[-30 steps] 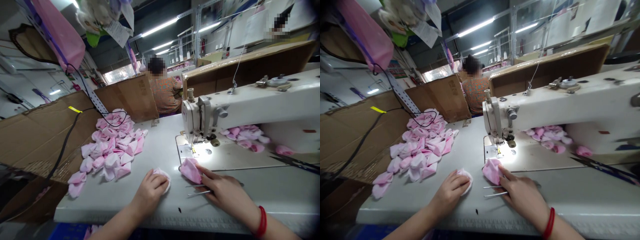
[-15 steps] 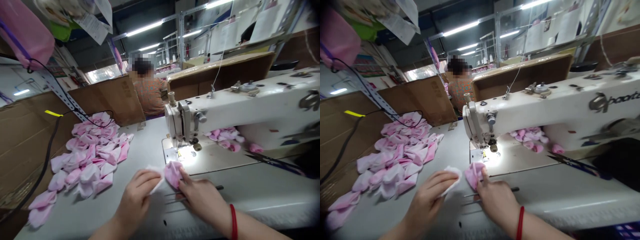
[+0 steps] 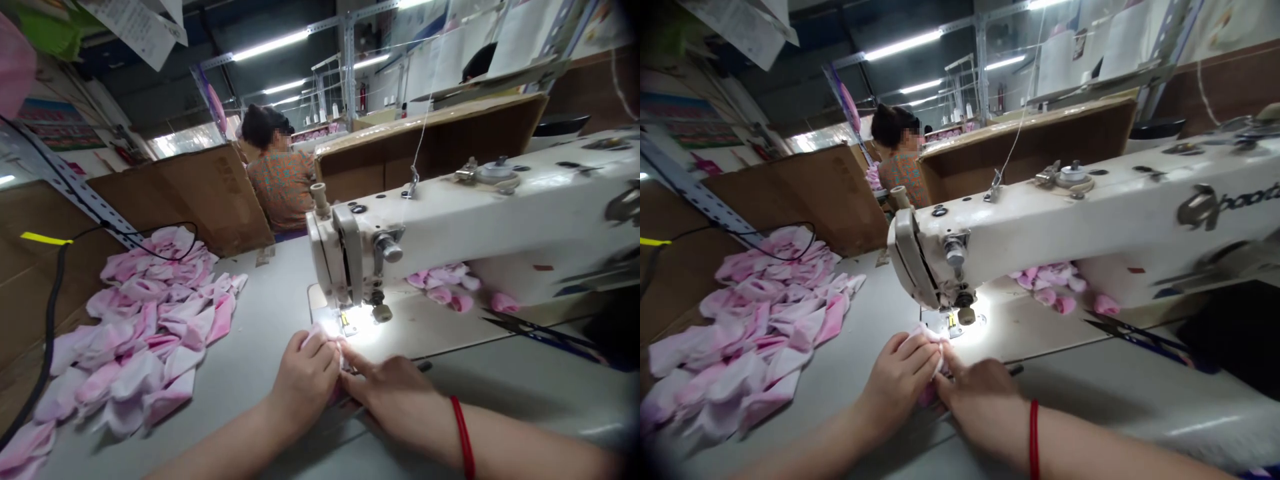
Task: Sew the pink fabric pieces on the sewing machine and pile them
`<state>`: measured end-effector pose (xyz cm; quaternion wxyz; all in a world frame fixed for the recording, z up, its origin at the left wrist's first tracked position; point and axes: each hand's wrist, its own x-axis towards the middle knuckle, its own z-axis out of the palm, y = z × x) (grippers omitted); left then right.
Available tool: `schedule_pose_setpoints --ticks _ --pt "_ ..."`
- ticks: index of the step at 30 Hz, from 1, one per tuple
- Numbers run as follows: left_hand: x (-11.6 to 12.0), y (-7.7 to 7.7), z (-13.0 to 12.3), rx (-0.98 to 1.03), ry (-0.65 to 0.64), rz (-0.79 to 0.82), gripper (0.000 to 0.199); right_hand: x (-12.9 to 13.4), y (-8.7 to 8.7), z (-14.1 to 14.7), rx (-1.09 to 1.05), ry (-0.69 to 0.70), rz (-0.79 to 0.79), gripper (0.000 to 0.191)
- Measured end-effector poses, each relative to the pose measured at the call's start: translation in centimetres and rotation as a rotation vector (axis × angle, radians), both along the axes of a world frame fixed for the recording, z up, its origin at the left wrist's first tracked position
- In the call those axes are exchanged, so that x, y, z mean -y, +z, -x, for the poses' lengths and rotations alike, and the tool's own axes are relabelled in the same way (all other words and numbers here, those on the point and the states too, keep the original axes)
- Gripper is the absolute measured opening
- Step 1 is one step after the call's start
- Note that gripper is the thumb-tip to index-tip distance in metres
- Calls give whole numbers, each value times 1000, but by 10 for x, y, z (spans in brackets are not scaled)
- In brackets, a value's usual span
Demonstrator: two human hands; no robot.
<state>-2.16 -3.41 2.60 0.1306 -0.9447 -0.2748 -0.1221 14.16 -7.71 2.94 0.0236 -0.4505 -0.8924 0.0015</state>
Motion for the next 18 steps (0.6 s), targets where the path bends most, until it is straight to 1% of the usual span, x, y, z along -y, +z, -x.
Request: schedule_pose_setpoints --ticks 2,4,7,9,11,15,18 --pt "-8 1 -2 3 7 23 17 -14 4 -5 23 43 15 24" --pt "-14 1 -5 22 -2 26 18 -25 5 -10 15 101 -4 20" --pt "-17 -3 -7 91 -15 0 23 -29 -2 -15 -50 159 -54 25" --pt "-17 -5 -6 133 -14 -1 24 -27 -8 -17 -101 157 -81 32" --pt "-17 -5 -5 157 -28 14 22 -24 -13 -18 -156 141 -74 34" --pt "-16 2 -5 168 -46 64 22 -23 -13 -17 -206 75 83 29" --pt "-13 4 -10 181 -65 54 25 -24 -12 -15 -186 57 129 20"
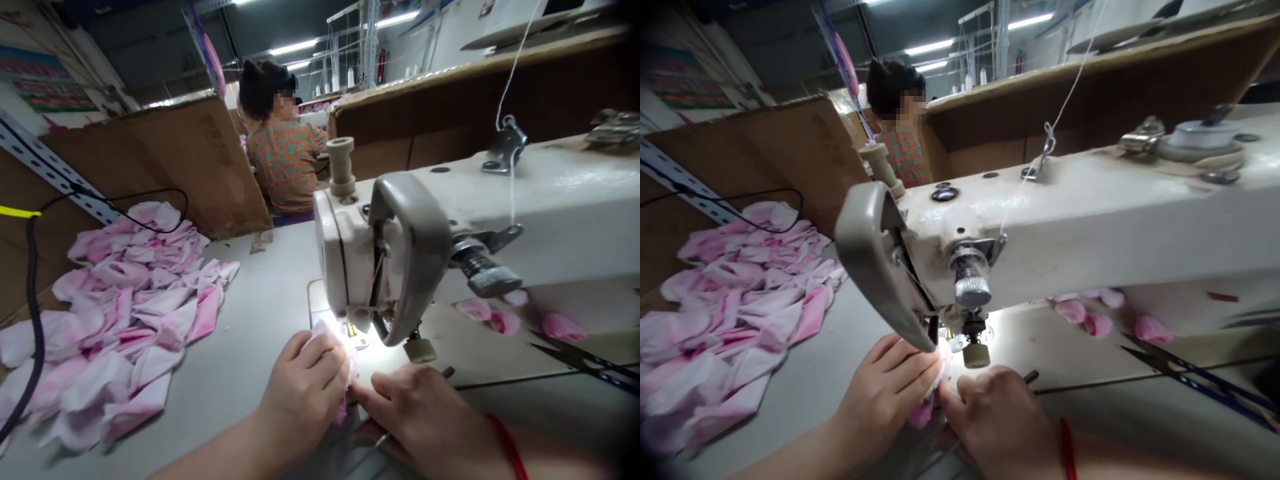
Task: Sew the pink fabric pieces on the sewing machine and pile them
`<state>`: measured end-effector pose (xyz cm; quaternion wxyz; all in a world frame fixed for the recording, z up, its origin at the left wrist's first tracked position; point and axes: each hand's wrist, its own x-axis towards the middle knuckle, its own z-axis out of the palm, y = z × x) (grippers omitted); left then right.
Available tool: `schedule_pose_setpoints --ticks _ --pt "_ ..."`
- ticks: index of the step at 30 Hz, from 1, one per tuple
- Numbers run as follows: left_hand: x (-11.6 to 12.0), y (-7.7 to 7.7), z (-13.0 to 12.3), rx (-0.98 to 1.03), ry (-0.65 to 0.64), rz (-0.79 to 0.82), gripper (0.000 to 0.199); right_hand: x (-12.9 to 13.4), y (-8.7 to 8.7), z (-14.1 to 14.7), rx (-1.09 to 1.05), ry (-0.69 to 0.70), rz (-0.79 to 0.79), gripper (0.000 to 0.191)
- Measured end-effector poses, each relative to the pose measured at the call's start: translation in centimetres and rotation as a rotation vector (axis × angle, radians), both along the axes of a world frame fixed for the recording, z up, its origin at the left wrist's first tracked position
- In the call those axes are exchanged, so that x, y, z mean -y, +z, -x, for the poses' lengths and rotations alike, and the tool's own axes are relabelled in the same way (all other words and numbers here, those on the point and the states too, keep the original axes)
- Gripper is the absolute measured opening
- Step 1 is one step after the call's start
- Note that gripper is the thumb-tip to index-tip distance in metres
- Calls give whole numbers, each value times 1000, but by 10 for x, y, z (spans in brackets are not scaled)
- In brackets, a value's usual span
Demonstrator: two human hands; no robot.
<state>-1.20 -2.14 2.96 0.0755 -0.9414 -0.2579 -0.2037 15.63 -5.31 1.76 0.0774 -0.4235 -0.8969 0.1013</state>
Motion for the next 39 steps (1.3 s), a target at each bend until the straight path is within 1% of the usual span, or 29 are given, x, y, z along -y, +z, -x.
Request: schedule_pose_setpoints --ticks 4,10,13,18,22,25,27,31,35,39 --pt "1 -5 -7 -34 -12 -79 28 0 2 0 19 25 23 12" --pt "-2 -8 -5 -35 13 -63 30 -2 8 -1 54 23 115 16" --pt "-1 -8 -4 -30 2 -48 29 -3 9 -1 56 15 127 15" --pt "-1 -11 -5 32 -9 -71 34 -2 9 -3 47 -2 102 11" --pt "-3 -9 -6 62 -10 -38 32 0 9 -5 21 -19 88 12" --pt "-5 -6 -3 35 -45 15 29 1 9 -7 -2 -34 63 13" --pt "-6 -4 -1 20 -75 45 26 1 9 -8 26 -39 58 17" --pt "-6 -2 -1 79 -107 11 24 1 12 -8 68 -42 86 17" --pt "-5 -3 -4 74 -83 -5 25 0 14 -7 97 -43 147 19" --pt "-4 -5 -4 32 -46 13 25 1 13 -5 122 -57 162 21"
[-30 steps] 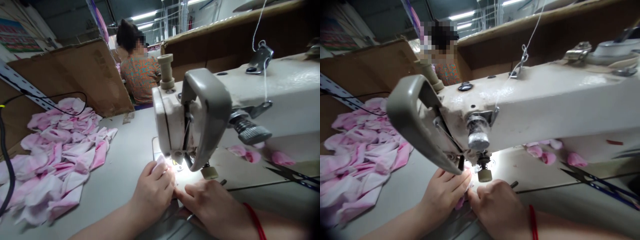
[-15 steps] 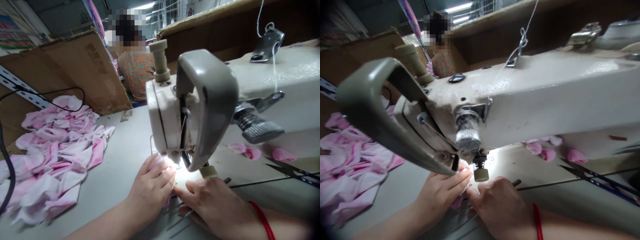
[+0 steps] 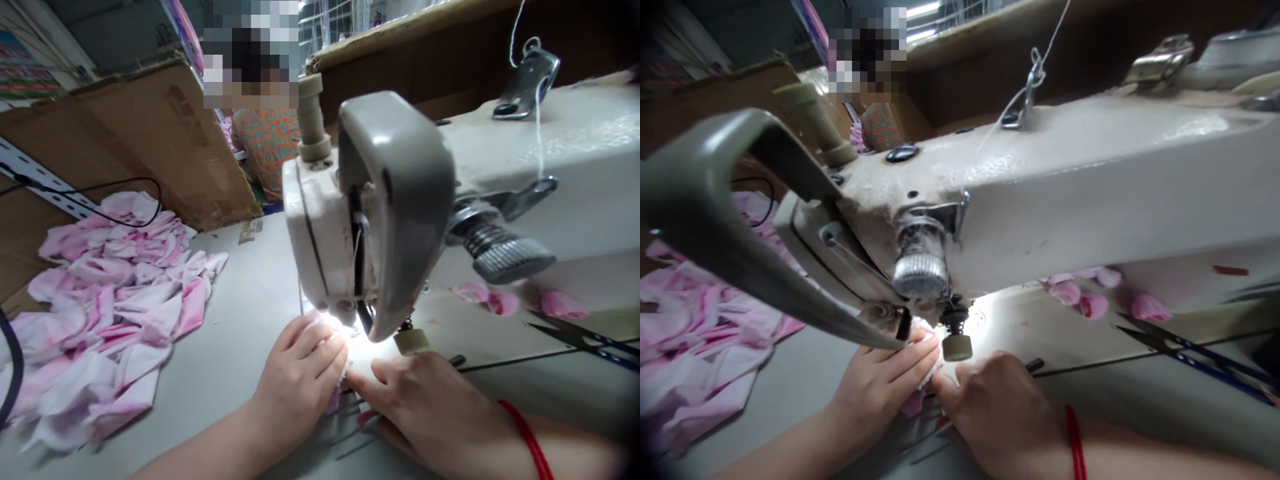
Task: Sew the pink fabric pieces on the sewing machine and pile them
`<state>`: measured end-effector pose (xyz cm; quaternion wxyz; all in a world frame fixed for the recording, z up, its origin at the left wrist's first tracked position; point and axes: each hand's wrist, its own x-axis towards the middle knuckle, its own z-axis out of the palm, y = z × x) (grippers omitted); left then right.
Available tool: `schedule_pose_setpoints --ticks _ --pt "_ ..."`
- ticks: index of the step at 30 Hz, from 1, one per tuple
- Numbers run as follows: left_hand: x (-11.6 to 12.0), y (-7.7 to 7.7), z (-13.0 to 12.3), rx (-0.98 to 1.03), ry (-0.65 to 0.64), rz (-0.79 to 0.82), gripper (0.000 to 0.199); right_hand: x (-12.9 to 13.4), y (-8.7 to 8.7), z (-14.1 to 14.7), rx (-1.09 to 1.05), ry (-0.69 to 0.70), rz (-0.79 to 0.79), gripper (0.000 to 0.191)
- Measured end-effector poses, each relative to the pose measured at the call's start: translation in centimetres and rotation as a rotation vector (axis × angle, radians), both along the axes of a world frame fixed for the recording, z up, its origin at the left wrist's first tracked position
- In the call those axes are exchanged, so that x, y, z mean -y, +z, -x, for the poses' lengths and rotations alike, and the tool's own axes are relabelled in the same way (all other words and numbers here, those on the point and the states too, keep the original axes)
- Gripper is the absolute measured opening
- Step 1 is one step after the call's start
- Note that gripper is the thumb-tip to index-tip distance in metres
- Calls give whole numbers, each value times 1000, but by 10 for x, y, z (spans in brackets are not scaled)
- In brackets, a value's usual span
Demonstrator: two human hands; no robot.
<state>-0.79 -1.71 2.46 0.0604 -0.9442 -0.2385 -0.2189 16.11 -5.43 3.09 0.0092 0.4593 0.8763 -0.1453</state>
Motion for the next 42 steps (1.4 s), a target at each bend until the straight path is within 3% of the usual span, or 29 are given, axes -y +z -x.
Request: schedule_pose_setpoints --ticks 6,8,10,13,15,19,24,27,42 --pt "5 -2 3 -124 20 65 26 1 1 -11 -124 -16 -1 27" --pt "8 -4 4 -140 32 57 29 -3 2 -22 -187 -25 -18 20" --pt "11 -7 5 -125 42 18 30 -10 1 -34 -193 -103 -113 13" --pt "13 -10 4 -117 52 -29 30 -18 -6 -43 -101 -271 -301 18" --pt "14 -10 4 -122 54 -33 30 -19 -11 -43 -44 -292 -347 18" --pt "13 -9 4 -121 54 -4 31 -22 -14 -37 21 -257 -292 25" --pt "2 -12 -2 -37 95 -32 30 -33 -1 -35 42 -363 -209 22" --pt "-3 -14 -4 -15 99 -33 30 -38 1 -36 28 -346 -191 23" --pt "-2 -20 -3 -36 121 35 32 -38 -9 -37 76 -350 -294 23"
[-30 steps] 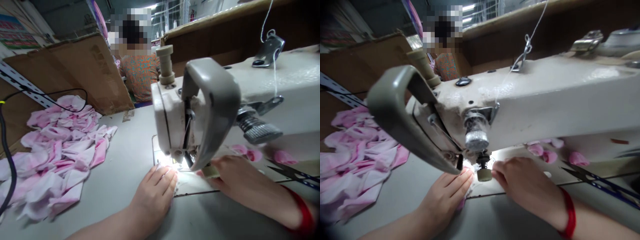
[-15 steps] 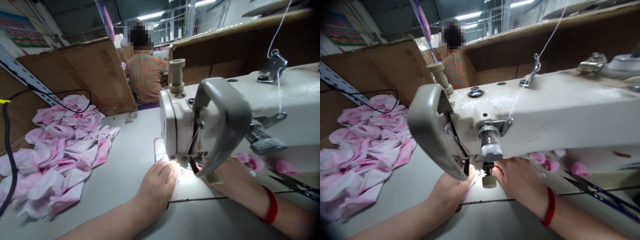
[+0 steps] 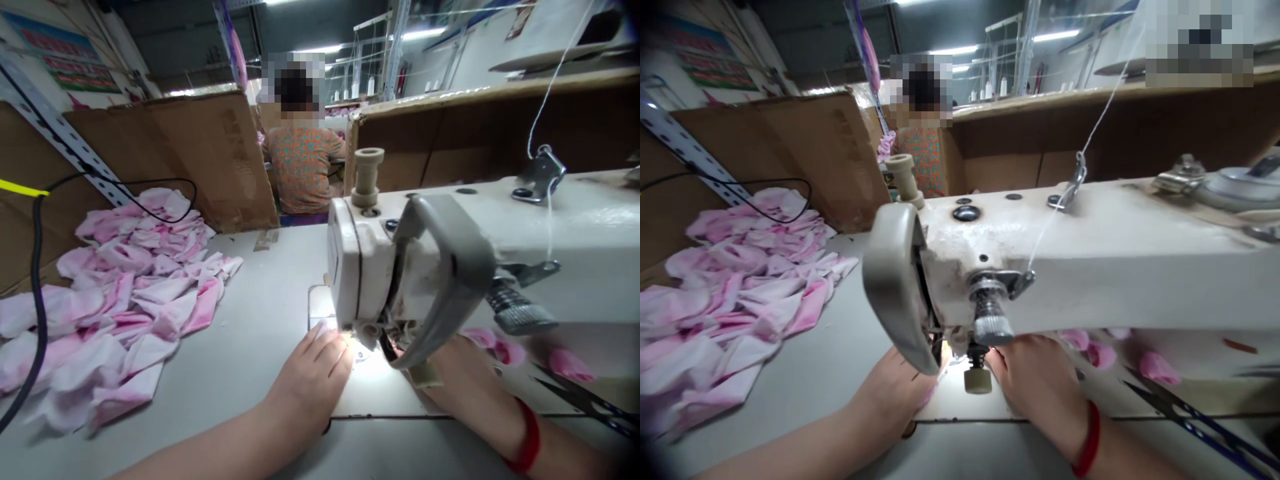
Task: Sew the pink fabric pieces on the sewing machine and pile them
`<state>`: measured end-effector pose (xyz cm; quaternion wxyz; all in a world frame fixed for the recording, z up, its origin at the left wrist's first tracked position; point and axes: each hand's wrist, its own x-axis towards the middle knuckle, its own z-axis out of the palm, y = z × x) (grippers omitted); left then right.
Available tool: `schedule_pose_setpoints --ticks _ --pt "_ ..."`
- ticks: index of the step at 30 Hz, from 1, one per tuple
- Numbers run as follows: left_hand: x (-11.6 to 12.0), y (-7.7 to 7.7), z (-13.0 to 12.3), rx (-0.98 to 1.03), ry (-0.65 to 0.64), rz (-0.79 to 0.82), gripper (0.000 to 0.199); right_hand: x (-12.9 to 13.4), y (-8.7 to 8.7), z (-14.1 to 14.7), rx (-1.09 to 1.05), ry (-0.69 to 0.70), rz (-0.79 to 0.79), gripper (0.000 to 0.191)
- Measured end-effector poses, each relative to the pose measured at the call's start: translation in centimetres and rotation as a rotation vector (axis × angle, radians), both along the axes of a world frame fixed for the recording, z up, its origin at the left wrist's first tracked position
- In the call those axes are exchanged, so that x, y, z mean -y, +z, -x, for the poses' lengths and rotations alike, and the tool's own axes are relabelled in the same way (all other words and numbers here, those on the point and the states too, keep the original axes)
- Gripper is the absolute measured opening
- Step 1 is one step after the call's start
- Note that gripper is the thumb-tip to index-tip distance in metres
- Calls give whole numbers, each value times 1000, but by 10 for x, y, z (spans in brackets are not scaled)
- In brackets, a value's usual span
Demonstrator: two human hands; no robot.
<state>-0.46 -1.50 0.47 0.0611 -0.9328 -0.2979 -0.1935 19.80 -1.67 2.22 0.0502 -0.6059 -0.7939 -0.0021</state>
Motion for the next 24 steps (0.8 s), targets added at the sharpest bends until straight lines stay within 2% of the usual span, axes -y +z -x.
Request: schedule_pose_setpoints --ticks 5,11,14,16,17,19,22,24 --pt "0 -2 2 -29 -10 -2 35 1 -1 0 4 12 -84 23" --pt "-2 4 2 -1 -32 -62 37 -1 5 3 -28 25 -85 21" --pt "0 9 3 -33 -29 -108 38 11 7 7 16 -6 -175 13" --pt "2 11 4 -63 -28 -124 38 28 3 4 29 7 -272 17" --pt "3 11 4 -64 -31 -135 38 39 0 -1 25 29 -329 18" --pt "4 9 3 -18 -24 -167 38 59 -5 -19 42 4 -348 23" --pt "5 1 0 79 16 -195 38 79 -9 -56 224 -202 -396 23" --pt "6 -3 -3 96 35 -187 40 82 -7 -76 337 -312 -394 25"
